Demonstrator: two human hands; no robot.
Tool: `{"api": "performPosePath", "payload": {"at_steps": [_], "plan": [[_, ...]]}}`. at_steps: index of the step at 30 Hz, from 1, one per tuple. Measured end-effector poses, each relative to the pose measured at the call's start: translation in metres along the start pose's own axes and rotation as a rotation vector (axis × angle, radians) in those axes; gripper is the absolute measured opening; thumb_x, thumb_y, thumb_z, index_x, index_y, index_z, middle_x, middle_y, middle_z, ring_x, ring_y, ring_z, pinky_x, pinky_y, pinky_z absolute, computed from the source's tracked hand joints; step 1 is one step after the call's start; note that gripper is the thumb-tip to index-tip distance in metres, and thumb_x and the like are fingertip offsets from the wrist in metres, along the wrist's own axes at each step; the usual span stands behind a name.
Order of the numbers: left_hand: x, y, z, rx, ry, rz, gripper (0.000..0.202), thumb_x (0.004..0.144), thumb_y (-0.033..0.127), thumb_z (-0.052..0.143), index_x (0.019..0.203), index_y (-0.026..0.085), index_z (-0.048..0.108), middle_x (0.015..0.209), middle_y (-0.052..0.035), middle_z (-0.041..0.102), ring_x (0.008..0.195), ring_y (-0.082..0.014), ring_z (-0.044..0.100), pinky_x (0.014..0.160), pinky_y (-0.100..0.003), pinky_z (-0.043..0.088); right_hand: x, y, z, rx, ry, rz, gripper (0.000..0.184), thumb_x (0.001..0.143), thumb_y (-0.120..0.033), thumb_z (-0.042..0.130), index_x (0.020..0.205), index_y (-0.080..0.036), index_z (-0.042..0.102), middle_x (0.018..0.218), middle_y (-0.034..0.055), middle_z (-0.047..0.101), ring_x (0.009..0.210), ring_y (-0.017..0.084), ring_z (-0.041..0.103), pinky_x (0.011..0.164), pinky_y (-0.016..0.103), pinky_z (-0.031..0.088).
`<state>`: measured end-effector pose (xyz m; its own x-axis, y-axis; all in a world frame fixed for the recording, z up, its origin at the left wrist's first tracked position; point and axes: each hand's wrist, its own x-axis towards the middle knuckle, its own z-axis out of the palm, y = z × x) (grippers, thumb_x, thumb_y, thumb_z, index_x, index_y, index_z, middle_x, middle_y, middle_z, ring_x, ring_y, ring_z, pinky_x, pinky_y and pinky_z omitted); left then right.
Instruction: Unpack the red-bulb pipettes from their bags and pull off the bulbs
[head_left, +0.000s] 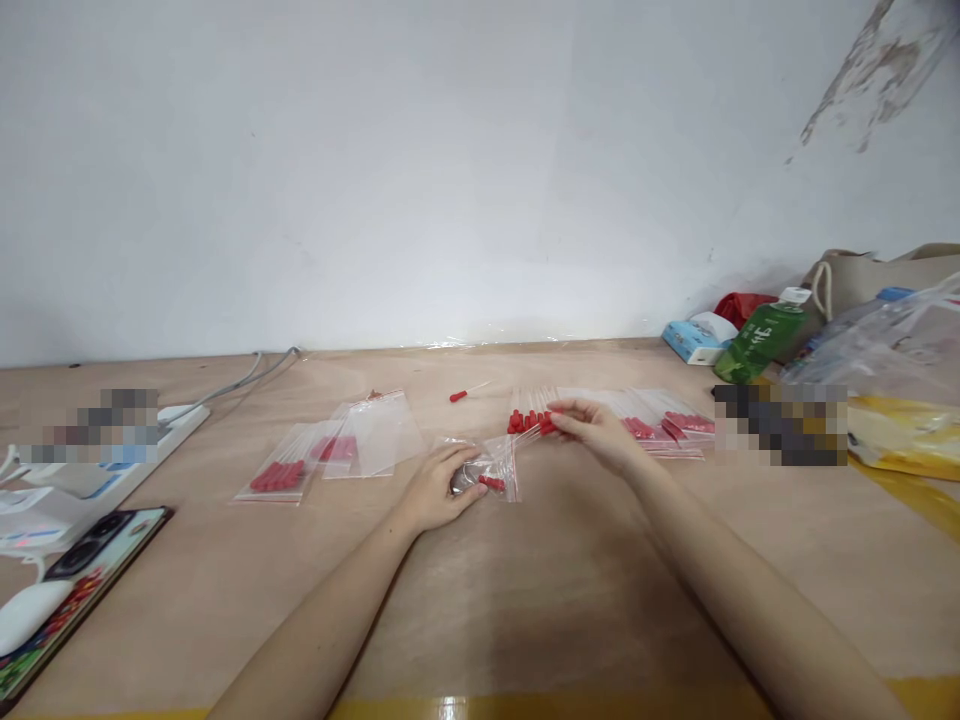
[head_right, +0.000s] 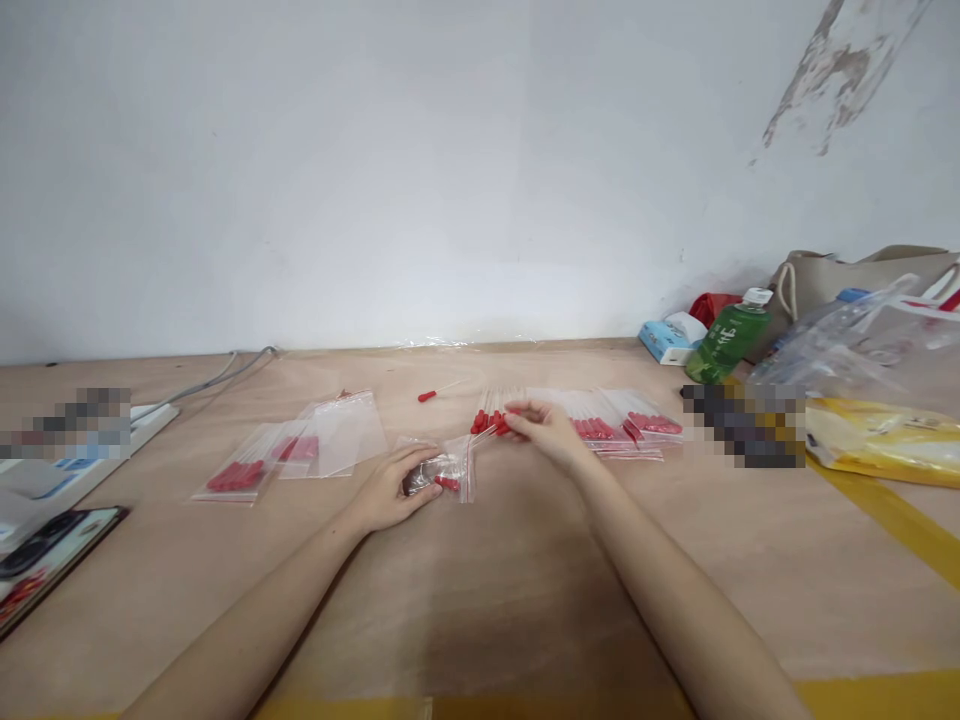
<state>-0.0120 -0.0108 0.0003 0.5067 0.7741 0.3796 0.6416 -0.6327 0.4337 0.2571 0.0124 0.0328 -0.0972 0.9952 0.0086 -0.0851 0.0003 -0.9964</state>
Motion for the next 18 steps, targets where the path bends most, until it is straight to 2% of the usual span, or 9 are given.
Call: {"api": "performPosePath", "payload": {"at_steps": [2,4,6,8,11,13,18], "plan": [[-0.001,-0.001,0.001,0.007,0.000,-0.008,0.046,0.075,0.039,0.058,0.117,0.021,0.051,0.118,-0.0074,0.055,0.110,-0.0221,0.049,0.094,-0.039,0.040,0.003,-0.015,-0.019,-0.040,0.108,-0.081,0.036,0.059,-0.036,0.073,0.088,-0.017,0.059,0.072,0.0021,0.066,0.061,0.012,0.062,0.059,0.026,0.051],[-0.001,-0.001,0.002,0.010,0.003,-0.011,0.046,0.075,0.039,0.058,0.117,0.022,0.051,0.118,-0.0071,0.055,0.110,-0.0223,0.049,0.095,-0.040,0.040,0.006,-0.024,-0.034,-0.096,0.248,-0.267,0.034,0.063,-0.036,0.070,0.088,-0.017,0.059,0.075,0.0034,0.066,0.067,0.014,0.063,0.064,0.028,0.052],[-0.002,-0.002,0.002,0.011,0.006,-0.006,0.045,0.075,0.039,0.058,0.117,0.022,0.051,0.118,-0.0069,0.055,0.111,-0.0224,0.049,0.095,-0.040,0.040,0.010,-0.023,-0.039,-0.198,0.373,-0.453,0.031,0.068,-0.036,0.066,0.091,-0.017,0.058,0.079,0.0049,0.067,0.073,0.015,0.063,0.069,0.031,0.052],[-0.001,-0.002,0.002,0.011,0.009,0.001,0.045,0.075,0.038,0.058,0.116,0.022,0.051,0.118,-0.0067,0.055,0.111,-0.0226,0.049,0.095,-0.040,0.040,0.016,-0.012,-0.033,-0.374,0.432,-0.607,0.025,0.074,-0.034,0.060,0.093,-0.018,0.058,0.084,0.0060,0.067,0.077,0.016,0.063,0.074,0.034,0.051],[0.000,-0.001,0.001,0.012,0.009,0.007,0.044,0.075,0.038,0.058,0.116,0.022,0.051,0.118,-0.0065,0.055,0.110,-0.0224,0.049,0.094,-0.040,0.040,0.024,0.011,-0.016,-0.711,0.361,-0.799,0.019,0.082,-0.026,0.049,0.095,-0.019,0.060,0.093,0.0073,0.066,0.086,0.017,0.061,0.081,0.035,0.048],[0.000,-0.001,0.001,0.014,0.006,0.003,0.045,0.075,0.038,0.058,0.116,0.022,0.051,0.118,-0.0064,0.055,0.110,-0.0220,0.049,0.094,-0.040,0.041,0.027,0.026,-0.009,-0.901,0.273,-0.887,0.023,0.085,-0.021,0.042,0.098,-0.020,0.061,0.099,0.0086,0.064,0.092,0.018,0.058,0.083,0.034,0.047],[-0.001,0.000,0.000,0.009,0.001,0.006,0.044,0.075,0.038,0.058,0.115,0.022,0.052,0.118,-0.0066,0.055,0.110,-0.0220,0.049,0.094,-0.040,0.041,0.027,0.043,-0.009,-1.204,0.128,-0.911,0.030,0.086,-0.016,0.038,0.103,-0.022,0.061,0.103,0.0083,0.062,0.093,0.018,0.057,0.079,0.033,0.048]]}}
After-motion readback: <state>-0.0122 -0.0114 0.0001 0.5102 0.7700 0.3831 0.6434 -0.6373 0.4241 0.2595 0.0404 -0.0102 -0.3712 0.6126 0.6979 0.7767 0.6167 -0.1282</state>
